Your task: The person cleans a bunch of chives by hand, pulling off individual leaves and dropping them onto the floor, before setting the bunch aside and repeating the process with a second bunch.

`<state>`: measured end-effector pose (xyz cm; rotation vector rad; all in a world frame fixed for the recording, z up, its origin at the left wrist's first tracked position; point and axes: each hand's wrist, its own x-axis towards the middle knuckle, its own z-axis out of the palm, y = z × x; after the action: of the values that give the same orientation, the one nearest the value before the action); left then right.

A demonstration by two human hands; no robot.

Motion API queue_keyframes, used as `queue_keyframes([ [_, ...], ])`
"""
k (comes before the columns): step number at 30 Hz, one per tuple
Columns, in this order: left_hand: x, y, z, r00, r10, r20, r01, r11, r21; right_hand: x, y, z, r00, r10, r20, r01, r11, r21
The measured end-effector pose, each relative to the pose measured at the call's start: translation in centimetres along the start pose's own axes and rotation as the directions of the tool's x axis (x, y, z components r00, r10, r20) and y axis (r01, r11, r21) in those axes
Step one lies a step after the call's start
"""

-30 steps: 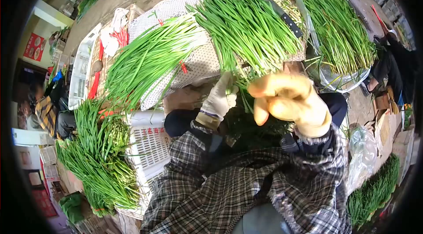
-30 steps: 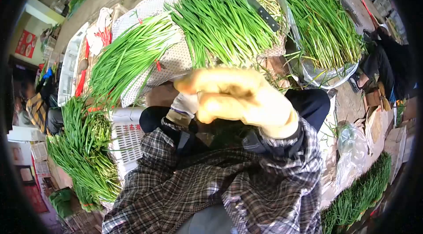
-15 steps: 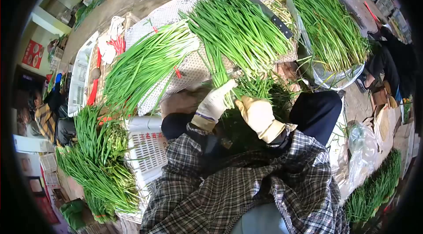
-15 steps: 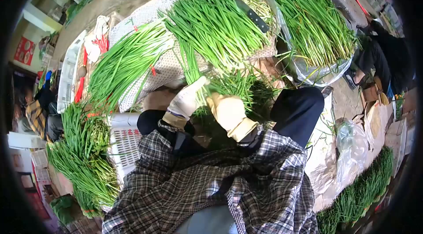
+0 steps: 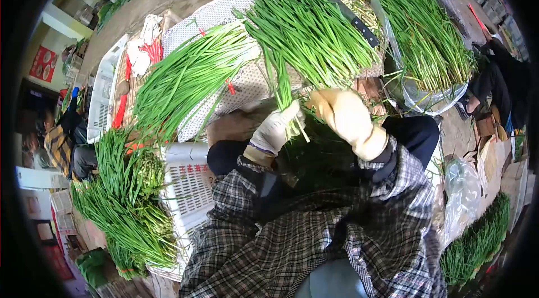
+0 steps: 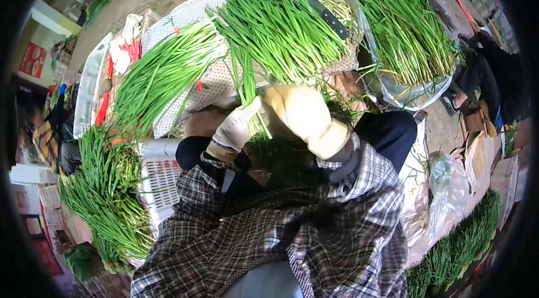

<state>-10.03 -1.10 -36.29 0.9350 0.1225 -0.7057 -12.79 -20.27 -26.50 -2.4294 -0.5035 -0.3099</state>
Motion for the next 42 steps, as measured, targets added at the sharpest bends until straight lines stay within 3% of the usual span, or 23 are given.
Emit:
queue_keyframes([
  [1,0.0,0.0,0.6,0.999,-0.026,-0.030,0.025,0.999,-0.043,2.0,0.1,-0.6,0.993,-0.105,-0.048,0.105,0.994,0.011],
  [2,0.0,0.1,1.2,0.997,-0.052,-0.058,0.047,0.995,-0.085,4.9,-0.9,-2.2,0.989,0.060,0.134,-0.087,0.974,0.208],
  [3,0.0,0.3,1.7,0.995,-0.096,-0.026,0.090,0.978,-0.186,7.0,-1.9,-3.1,0.998,0.019,0.068,-0.038,0.954,0.297],
  [5,0.3,-0.3,-0.4,0.996,0.016,0.090,-0.017,1.000,0.008,11.1,-2.7,-4.5,0.973,-0.232,0.009,0.161,0.701,0.695],
  [6,0.4,-0.6,-1.2,0.986,0.063,0.154,-0.079,0.992,0.098,12.2,-3.2,-5.6,0.950,-0.290,-0.119,0.292,0.679,0.674],
  [8,-0.4,1.1,0.7,0.986,-0.029,0.165,0.050,0.991,-0.126,11.7,-4.5,-7.5,0.948,-0.185,-0.259,0.315,0.653,0.689],
  [9,-0.4,1.6,0.7,0.969,-0.073,0.237,0.140,0.950,-0.280,10.3,-3.9,-8.2,0.992,-0.072,-0.102,0.122,0.733,0.669],
  [11,-0.2,1.9,0.9,0.947,-0.068,0.314,0.222,0.844,-0.488,7.7,-2.3,-6.2,0.984,0.153,-0.095,-0.127,0.963,0.239],
  [13,-0.3,1.9,1.3,0.973,0.026,0.231,0.098,0.854,-0.511,5.0,1.7,-1.0,0.993,0.039,-0.110,-0.084,0.895,-0.439],
  [14,-0.6,1.9,1.6,0.979,0.072,0.190,0.038,0.855,-0.517,4.3,2.4,0.7,0.977,0.211,0.009,-0.175,0.835,-0.522],
  [15,-0.9,2.1,2.2,0.994,0.027,0.105,0.020,0.905,-0.424,3.1,3.6,2.3,0.992,0.103,-0.069,-0.124,0.837,-0.533],
  [19,-0.3,1.5,1.9,0.995,0.059,0.076,-0.022,0.907,-0.420,2.1,2.3,2.7,0.976,0.023,-0.215,-0.123,0.878,-0.463],
  [22,-0.4,1.5,1.9,0.997,0.082,-0.005,-0.078,0.922,-0.379,0.8,3.1,2.2,0.959,0.164,-0.233,-0.193,0.975,-0.108],
  [23,-0.3,1.1,1.6,0.997,0.069,-0.019,-0.071,0.934,-0.349,0.6,3.1,1.3,0.924,0.370,0.096,-0.382,0.896,0.227],
  [26,-0.1,0.5,1.1,0.999,0.036,-0.003,-0.035,0.944,-0.329,-0.8,2.9,1.6,0.848,0.368,0.381,-0.516,0.412,0.751],
  [29,-0.7,1.1,2.4,0.997,0.074,-0.005,-0.073,0.970,-0.232,-1.3,2.9,2.7,0.834,0.352,0.424,-0.548,0.440,0.711],
  [31,-1.8,0.6,2.3,0.925,0.372,0.079,-0.376,0.865,0.332,-1.8,2.2,3.9,0.832,0.320,0.454,-0.554,0.427,0.715],
  [33,-1.3,0.2,0.0,0.926,0.333,0.179,-0.377,0.852,0.362,-1.7,1.1,3.6,0.839,0.379,0.391,-0.543,0.521,0.659],
  [35,-0.2,0.7,-0.7,0.986,0.072,0.151,-0.059,0.994,-0.093,-2.1,0.8,3.4,0.837,0.466,0.287,-0.527,0.545,0.653],
  [36,-0.9,0.4,0.0,0.976,0.200,0.085,-0.213,0.958,0.193,-2.6,0.7,2.6,0.831,0.491,0.262,-0.533,0.568,0.627],
  [38,-1.0,1.2,0.2,0.999,0.045,0.015,-0.044,0.995,-0.090,-4.4,0.6,1.5,0.837,0.483,0.258,-0.524,0.573,0.629],
  [41,-0.7,0.1,-0.8,0.965,0.227,0.134,-0.245,0.959,0.139,-8.8,1.6,1.0,0.718,0.436,0.542,-0.694,0.511,0.507],
  [42,-0.7,0.1,-0.6,0.958,0.252,0.134,-0.269,0.954,0.129,-10.6,2.4,1.8,0.658,0.470,0.589,-0.717,0.630,0.298],
])
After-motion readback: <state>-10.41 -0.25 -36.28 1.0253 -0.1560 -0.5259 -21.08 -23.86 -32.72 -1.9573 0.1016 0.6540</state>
